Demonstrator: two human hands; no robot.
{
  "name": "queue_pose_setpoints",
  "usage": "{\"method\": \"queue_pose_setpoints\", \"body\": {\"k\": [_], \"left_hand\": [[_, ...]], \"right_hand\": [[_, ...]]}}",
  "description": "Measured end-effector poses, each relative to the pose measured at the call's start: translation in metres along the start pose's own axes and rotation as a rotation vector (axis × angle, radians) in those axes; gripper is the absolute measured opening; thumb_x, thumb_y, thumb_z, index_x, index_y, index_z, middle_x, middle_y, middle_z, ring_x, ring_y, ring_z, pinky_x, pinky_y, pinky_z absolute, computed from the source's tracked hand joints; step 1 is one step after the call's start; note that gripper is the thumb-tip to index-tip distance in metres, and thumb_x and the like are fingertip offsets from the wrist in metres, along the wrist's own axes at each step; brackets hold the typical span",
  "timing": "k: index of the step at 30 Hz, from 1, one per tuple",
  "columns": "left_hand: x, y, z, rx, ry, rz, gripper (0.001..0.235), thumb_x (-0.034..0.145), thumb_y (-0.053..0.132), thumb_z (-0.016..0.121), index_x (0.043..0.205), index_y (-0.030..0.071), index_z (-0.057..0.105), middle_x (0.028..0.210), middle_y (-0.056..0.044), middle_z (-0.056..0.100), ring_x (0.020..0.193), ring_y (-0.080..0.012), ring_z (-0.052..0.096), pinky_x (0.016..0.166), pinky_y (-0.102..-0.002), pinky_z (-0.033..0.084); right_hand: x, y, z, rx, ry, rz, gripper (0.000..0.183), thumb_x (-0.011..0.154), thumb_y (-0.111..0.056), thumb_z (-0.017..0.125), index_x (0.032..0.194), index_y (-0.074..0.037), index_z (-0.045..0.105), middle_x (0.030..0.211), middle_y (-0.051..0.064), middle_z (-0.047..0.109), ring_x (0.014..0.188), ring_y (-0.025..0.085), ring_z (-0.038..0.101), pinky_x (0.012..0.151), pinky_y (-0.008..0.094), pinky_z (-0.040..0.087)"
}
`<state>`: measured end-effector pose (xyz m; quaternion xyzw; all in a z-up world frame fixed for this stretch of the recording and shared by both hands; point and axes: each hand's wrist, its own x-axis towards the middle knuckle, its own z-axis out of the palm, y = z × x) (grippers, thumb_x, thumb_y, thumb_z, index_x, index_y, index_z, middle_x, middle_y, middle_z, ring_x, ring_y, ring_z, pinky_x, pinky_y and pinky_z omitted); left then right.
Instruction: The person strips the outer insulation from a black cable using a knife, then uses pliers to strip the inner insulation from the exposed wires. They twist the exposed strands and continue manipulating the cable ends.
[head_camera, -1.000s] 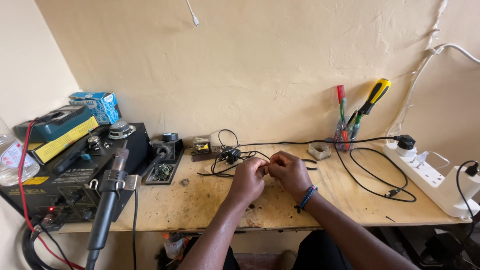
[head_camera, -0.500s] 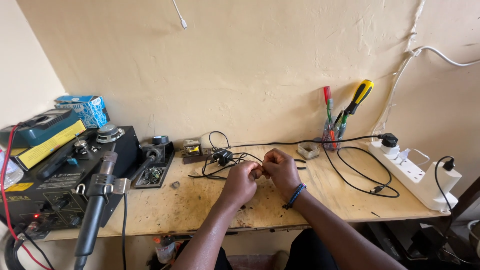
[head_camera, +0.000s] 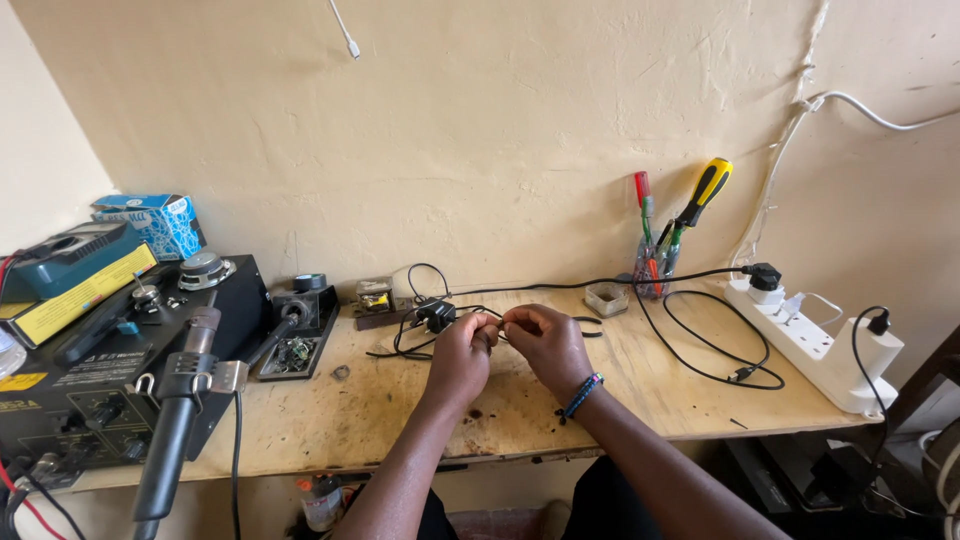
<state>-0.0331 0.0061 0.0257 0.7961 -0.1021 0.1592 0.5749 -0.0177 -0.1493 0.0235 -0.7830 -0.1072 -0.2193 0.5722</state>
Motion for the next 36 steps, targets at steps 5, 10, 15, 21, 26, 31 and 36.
{"method": "queue_pose_setpoints", "body": {"k": [5, 10, 15, 21, 26, 31, 36], "left_hand": [[-0.001, 0.001, 0.003, 0.020, 0.009, 0.025, 0.016, 0.101, 0.010, 0.067, 0.106, 0.008, 0.082, 0.084, -0.012, 0.075, 0.087, -0.0286, 0.074, 0.082, -0.041, 0.059], [0.000, -0.007, 0.005, 0.023, 0.012, 0.100, 0.015, 0.100, 0.006, 0.068, 0.104, 0.008, 0.082, 0.084, -0.011, 0.076, 0.090, -0.0306, 0.076, 0.084, -0.041, 0.060], [0.002, -0.015, 0.007, 0.069, 0.008, 0.154, 0.015, 0.099, 0.005, 0.067, 0.103, 0.010, 0.082, 0.081, -0.010, 0.076, 0.091, -0.0303, 0.076, 0.085, -0.040, 0.060], [0.003, -0.012, 0.014, -0.025, -0.021, 0.134, 0.014, 0.102, 0.008, 0.068, 0.102, 0.009, 0.081, 0.078, -0.012, 0.074, 0.085, -0.0293, 0.074, 0.080, -0.041, 0.060], [0.000, -0.001, 0.004, -0.036, 0.004, 0.065, 0.016, 0.102, 0.009, 0.066, 0.102, 0.011, 0.081, 0.079, -0.011, 0.073, 0.081, -0.0246, 0.071, 0.078, -0.038, 0.060], [-0.002, 0.001, -0.002, -0.089, 0.033, -0.024, 0.016, 0.103, 0.011, 0.064, 0.102, 0.011, 0.080, 0.076, -0.005, 0.069, 0.074, -0.0176, 0.065, 0.074, -0.034, 0.057], [-0.001, 0.002, -0.001, -0.080, 0.033, -0.037, 0.015, 0.101, 0.011, 0.067, 0.104, 0.010, 0.082, 0.078, -0.007, 0.072, 0.074, -0.0185, 0.067, 0.074, -0.034, 0.057]], "right_hand": [[0.007, 0.021, 0.008, -0.081, 0.035, -0.086, 0.012, 0.085, -0.016, 0.083, 0.096, -0.015, 0.087, 0.090, 0.006, 0.084, 0.084, 0.020, 0.079, 0.075, 0.034, 0.064], [0.004, 0.014, 0.008, -0.092, 0.025, -0.094, 0.011, 0.087, -0.014, 0.078, 0.095, -0.013, 0.087, 0.083, 0.011, 0.081, 0.077, 0.023, 0.077, 0.072, 0.038, 0.061], [0.003, 0.021, 0.007, -0.107, 0.002, -0.059, 0.012, 0.087, -0.016, 0.076, 0.093, -0.017, 0.087, 0.074, 0.009, 0.080, 0.072, 0.018, 0.076, 0.069, 0.036, 0.061], [0.003, 0.014, 0.003, 0.269, -0.109, 0.158, 0.019, 0.086, 0.001, 0.069, 0.097, 0.004, 0.085, 0.077, 0.021, 0.077, 0.068, 0.021, 0.074, 0.063, 0.033, 0.066], [-0.003, -0.001, -0.003, 0.288, -0.132, 0.144, 0.016, 0.090, -0.003, 0.074, 0.102, 0.004, 0.084, 0.082, 0.018, 0.080, 0.073, 0.022, 0.078, 0.072, 0.036, 0.067], [-0.006, -0.005, -0.006, 0.030, -0.003, 0.022, 0.014, 0.088, -0.008, 0.078, 0.101, -0.008, 0.085, 0.084, 0.015, 0.083, 0.075, 0.022, 0.080, 0.077, 0.037, 0.065], [-0.006, 0.005, -0.001, -0.048, 0.096, -0.335, 0.015, 0.086, -0.001, 0.079, 0.097, -0.011, 0.083, 0.087, 0.010, 0.079, 0.077, 0.023, 0.078, 0.070, 0.033, 0.067]]}}
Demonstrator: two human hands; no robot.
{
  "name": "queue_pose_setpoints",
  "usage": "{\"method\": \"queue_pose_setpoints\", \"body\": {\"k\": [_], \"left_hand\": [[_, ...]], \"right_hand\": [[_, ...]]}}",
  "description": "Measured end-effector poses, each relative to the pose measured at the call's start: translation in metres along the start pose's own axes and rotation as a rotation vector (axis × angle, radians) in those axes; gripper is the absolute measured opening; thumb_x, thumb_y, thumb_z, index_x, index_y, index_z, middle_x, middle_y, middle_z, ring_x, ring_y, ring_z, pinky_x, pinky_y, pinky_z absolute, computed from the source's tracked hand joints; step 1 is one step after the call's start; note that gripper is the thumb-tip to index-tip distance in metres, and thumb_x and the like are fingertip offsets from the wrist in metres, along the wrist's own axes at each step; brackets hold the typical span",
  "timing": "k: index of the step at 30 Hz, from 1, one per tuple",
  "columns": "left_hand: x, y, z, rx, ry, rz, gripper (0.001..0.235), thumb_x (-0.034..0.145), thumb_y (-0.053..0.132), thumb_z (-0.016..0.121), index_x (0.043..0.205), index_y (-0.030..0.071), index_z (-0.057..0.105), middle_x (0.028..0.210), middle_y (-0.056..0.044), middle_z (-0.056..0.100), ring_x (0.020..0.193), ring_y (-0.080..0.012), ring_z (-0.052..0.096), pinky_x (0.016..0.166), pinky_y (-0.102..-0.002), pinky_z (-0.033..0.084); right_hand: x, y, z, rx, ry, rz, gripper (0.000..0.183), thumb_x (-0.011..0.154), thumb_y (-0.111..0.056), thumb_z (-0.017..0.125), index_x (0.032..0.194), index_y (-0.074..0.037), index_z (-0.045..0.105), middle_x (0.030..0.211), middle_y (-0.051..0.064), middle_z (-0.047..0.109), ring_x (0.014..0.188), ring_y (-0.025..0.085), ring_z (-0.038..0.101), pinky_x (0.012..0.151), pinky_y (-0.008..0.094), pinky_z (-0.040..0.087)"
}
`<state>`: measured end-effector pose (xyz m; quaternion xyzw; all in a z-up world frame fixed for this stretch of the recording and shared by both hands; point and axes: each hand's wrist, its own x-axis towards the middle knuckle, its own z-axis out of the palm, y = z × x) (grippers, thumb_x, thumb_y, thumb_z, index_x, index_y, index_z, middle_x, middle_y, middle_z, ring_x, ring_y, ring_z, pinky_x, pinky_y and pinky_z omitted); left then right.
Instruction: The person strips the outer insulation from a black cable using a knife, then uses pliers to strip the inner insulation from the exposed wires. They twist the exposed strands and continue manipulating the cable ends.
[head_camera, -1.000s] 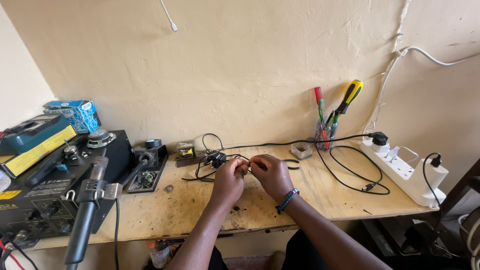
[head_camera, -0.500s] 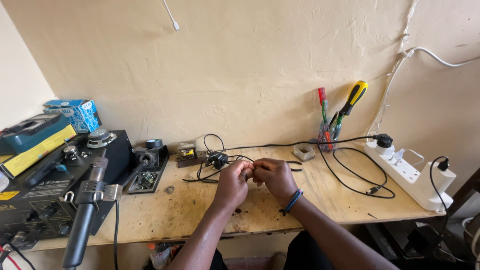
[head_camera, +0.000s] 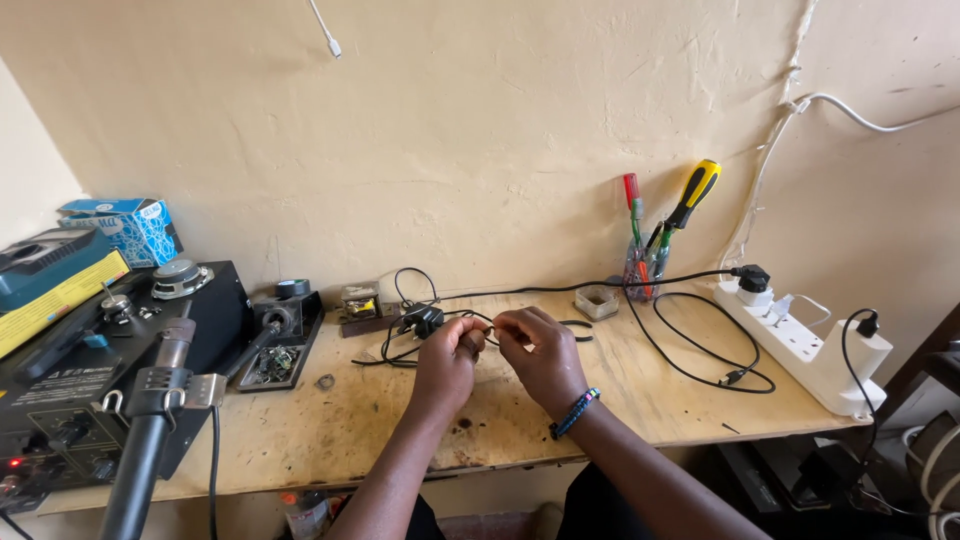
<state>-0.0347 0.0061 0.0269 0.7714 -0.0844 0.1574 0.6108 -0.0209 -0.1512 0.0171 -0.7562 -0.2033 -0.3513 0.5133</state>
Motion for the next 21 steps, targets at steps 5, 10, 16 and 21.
{"method": "queue_pose_setpoints", "body": {"k": [5, 10, 16, 21], "left_hand": [[0.000, -0.002, 0.004, 0.023, -0.004, 0.047, 0.015, 0.101, 0.008, 0.067, 0.104, 0.009, 0.082, 0.080, -0.009, 0.074, 0.077, -0.0203, 0.070, 0.076, -0.035, 0.058], [0.000, -0.004, 0.008, 0.122, -0.039, 0.142, 0.017, 0.101, 0.003, 0.065, 0.105, 0.009, 0.080, 0.085, -0.013, 0.075, 0.090, -0.0311, 0.075, 0.083, -0.042, 0.060], [-0.002, -0.005, 0.008, 0.175, -0.052, 0.202, 0.016, 0.100, -0.001, 0.065, 0.107, 0.006, 0.078, 0.091, -0.015, 0.076, 0.098, -0.0365, 0.076, 0.086, -0.046, 0.061], [0.000, -0.007, 0.009, 0.147, -0.062, 0.243, 0.019, 0.098, -0.004, 0.064, 0.101, 0.008, 0.078, 0.084, -0.012, 0.073, 0.093, -0.0334, 0.076, 0.084, -0.044, 0.061]], "right_hand": [[0.000, 0.014, 0.006, -0.046, 0.013, -0.030, 0.012, 0.086, -0.001, 0.077, 0.094, -0.009, 0.082, 0.083, 0.013, 0.076, 0.073, 0.025, 0.077, 0.064, 0.035, 0.065], [-0.002, 0.023, 0.014, -0.238, 0.029, 0.019, 0.004, 0.085, -0.011, 0.078, 0.088, -0.011, 0.075, 0.077, 0.015, 0.071, 0.073, 0.037, 0.074, 0.062, 0.048, 0.060], [0.000, 0.013, 0.015, -0.252, 0.011, 0.125, 0.016, 0.086, -0.016, 0.077, 0.078, -0.009, 0.065, 0.068, 0.018, 0.064, 0.069, 0.043, 0.070, 0.063, 0.052, 0.055], [0.004, 0.010, 0.010, -0.167, -0.013, 0.278, 0.031, 0.079, -0.030, 0.089, 0.071, -0.014, 0.064, 0.058, 0.010, 0.059, 0.061, 0.030, 0.065, 0.061, 0.040, 0.051]]}}
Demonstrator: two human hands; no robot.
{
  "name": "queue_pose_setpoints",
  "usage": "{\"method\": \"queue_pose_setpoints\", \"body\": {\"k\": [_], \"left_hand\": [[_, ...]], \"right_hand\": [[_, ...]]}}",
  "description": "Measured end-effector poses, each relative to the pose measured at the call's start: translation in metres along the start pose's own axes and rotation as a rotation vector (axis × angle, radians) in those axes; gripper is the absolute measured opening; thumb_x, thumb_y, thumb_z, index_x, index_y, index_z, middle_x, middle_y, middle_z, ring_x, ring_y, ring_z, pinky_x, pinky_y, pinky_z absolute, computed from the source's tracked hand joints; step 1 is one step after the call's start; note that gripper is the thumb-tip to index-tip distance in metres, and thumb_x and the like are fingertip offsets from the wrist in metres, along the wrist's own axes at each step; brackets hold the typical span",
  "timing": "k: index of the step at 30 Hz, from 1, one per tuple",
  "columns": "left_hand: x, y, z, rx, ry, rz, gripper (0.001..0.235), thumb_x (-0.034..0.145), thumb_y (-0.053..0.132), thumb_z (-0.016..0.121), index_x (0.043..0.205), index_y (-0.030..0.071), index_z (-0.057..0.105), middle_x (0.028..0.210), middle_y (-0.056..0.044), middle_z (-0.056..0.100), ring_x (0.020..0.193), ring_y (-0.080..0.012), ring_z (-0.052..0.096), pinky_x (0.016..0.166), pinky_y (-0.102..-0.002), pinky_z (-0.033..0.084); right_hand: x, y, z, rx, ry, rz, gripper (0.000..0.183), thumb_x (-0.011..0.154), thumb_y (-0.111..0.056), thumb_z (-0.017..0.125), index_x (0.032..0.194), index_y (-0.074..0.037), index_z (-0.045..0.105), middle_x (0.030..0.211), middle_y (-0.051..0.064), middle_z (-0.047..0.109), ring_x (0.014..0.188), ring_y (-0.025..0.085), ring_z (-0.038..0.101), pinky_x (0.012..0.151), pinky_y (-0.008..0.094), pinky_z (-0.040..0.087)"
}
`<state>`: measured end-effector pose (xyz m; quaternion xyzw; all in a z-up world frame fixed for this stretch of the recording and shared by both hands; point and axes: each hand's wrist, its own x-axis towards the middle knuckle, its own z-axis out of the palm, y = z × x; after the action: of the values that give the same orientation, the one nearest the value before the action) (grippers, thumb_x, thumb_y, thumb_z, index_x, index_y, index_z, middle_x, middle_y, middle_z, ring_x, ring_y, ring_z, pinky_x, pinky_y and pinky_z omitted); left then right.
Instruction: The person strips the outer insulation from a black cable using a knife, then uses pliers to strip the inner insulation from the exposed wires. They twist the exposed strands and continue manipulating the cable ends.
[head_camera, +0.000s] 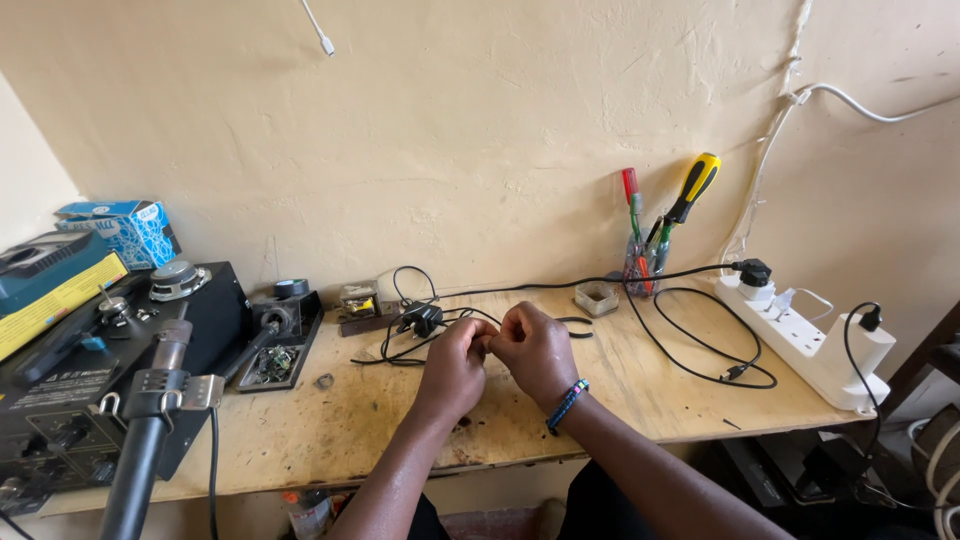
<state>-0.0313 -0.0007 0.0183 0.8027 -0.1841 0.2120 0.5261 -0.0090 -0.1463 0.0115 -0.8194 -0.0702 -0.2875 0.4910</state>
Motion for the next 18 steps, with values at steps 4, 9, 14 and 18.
{"method": "queue_pose_setpoints", "body": {"k": [4, 9, 14, 18], "left_hand": [[-0.001, 0.002, -0.001, -0.029, -0.010, -0.002, 0.020, 0.099, -0.004, 0.063, 0.100, 0.009, 0.078, 0.084, -0.012, 0.074, 0.094, -0.0333, 0.076, 0.083, -0.043, 0.062], [0.001, -0.010, 0.004, -0.071, 0.007, 0.008, 0.024, 0.098, -0.006, 0.063, 0.097, 0.010, 0.080, 0.081, -0.009, 0.073, 0.090, -0.0272, 0.076, 0.081, -0.042, 0.063], [0.003, -0.012, 0.002, -0.100, 0.007, -0.011, 0.023, 0.101, -0.002, 0.062, 0.096, 0.011, 0.080, 0.076, -0.008, 0.071, 0.075, -0.0207, 0.071, 0.069, -0.037, 0.061], [-0.009, 0.009, -0.015, -0.269, 0.061, -0.147, 0.018, 0.104, 0.003, 0.059, 0.101, 0.008, 0.076, 0.076, 0.000, 0.063, 0.072, -0.0104, 0.056, 0.065, -0.027, 0.053]], "right_hand": [[-0.002, 0.000, 0.000, 0.021, -0.003, 0.034, 0.033, 0.078, -0.031, 0.090, 0.070, -0.016, 0.062, 0.056, 0.008, 0.056, 0.060, 0.026, 0.062, 0.060, 0.037, 0.050], [-0.001, 0.001, -0.001, 0.101, -0.002, 0.088, 0.031, 0.077, -0.031, 0.091, 0.070, -0.017, 0.064, 0.054, 0.005, 0.055, 0.058, 0.017, 0.057, 0.059, 0.031, 0.048], [-0.001, -0.004, -0.006, 0.096, -0.007, 0.144, 0.018, 0.074, -0.024, 0.085, 0.074, -0.016, 0.069, 0.058, 0.008, 0.061, 0.063, 0.020, 0.063, 0.064, 0.033, 0.050], [0.023, 0.019, -0.014, 0.117, 0.120, 0.202, 0.008, 0.081, -0.019, 0.074, 0.080, -0.012, 0.071, 0.060, 0.011, 0.064, 0.069, 0.026, 0.065, 0.070, 0.041, 0.050]]}}
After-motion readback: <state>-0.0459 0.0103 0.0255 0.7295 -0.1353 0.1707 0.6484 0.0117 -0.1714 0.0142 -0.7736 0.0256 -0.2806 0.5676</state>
